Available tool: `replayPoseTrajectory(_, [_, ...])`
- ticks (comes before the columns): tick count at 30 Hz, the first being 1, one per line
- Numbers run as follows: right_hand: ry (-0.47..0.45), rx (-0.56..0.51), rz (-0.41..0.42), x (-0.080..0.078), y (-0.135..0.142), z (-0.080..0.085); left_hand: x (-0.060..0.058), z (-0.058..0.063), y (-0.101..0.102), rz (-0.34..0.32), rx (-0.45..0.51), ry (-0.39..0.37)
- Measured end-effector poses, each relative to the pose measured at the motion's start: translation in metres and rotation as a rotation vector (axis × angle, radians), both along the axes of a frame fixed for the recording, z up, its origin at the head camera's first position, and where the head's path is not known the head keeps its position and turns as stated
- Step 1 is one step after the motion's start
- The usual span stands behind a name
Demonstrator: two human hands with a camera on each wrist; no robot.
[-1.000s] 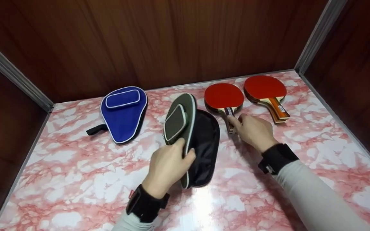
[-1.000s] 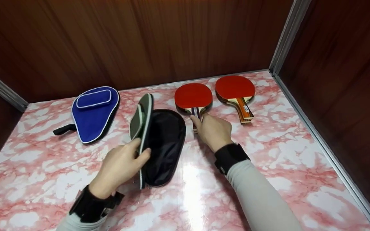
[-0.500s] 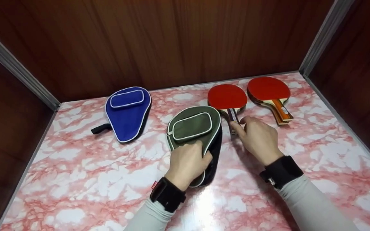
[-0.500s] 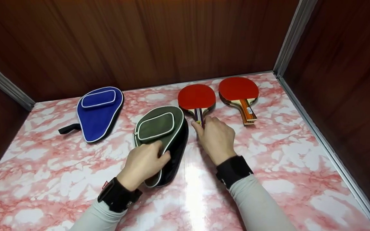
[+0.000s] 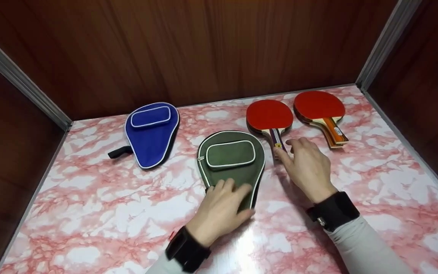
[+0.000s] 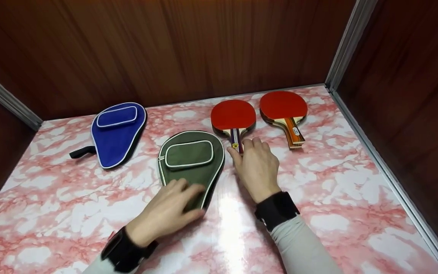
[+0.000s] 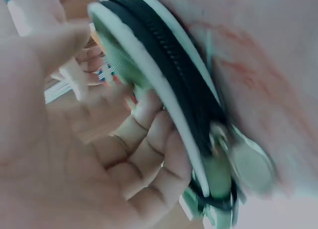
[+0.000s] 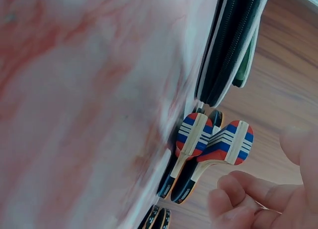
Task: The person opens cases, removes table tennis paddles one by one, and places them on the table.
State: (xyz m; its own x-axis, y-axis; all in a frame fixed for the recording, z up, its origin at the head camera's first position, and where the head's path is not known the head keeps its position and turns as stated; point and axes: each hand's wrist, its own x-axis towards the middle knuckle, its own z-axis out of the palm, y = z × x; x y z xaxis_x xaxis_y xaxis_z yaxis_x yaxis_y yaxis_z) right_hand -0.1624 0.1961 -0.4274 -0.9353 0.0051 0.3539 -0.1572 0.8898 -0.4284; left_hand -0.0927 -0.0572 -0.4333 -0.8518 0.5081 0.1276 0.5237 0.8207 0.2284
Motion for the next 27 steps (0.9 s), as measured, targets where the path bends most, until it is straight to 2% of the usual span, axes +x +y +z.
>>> replayPoseTrajectory(2, [0.006, -0.002, -0.005, 0.000, 0.000, 0.001, 0.008, 0.000, -0.008, -0.050, -0.025, 0.016])
replayPoseTrajectory(5, [0.019, 0.000, -0.003, -0.001, 0.000, 0.000, 0.014, -0.003, -0.015, -0.082, -0.041, 0.052])
replayPoseTrajectory(9, [0.034, 0.008, 0.010, -0.001, 0.000, -0.002, 0.011, -0.007, -0.019, -0.091, -0.050, 0.081])
replayPoseTrajectory(13, [0.040, 0.014, 0.018, -0.001, 0.000, -0.005, -0.003, -0.007, -0.019, -0.069, -0.069, 0.072])
replayPoseTrajectory(19, [0.035, 0.017, 0.038, 0.000, 0.001, -0.010, -0.032, -0.005, -0.022, -0.013, -0.086, -0.020])
replayPoseTrajectory(27, [0.025, 0.015, 0.048, 0.001, 0.000, -0.010, -0.064, -0.009, -0.026, 0.012, -0.040, 0.017])
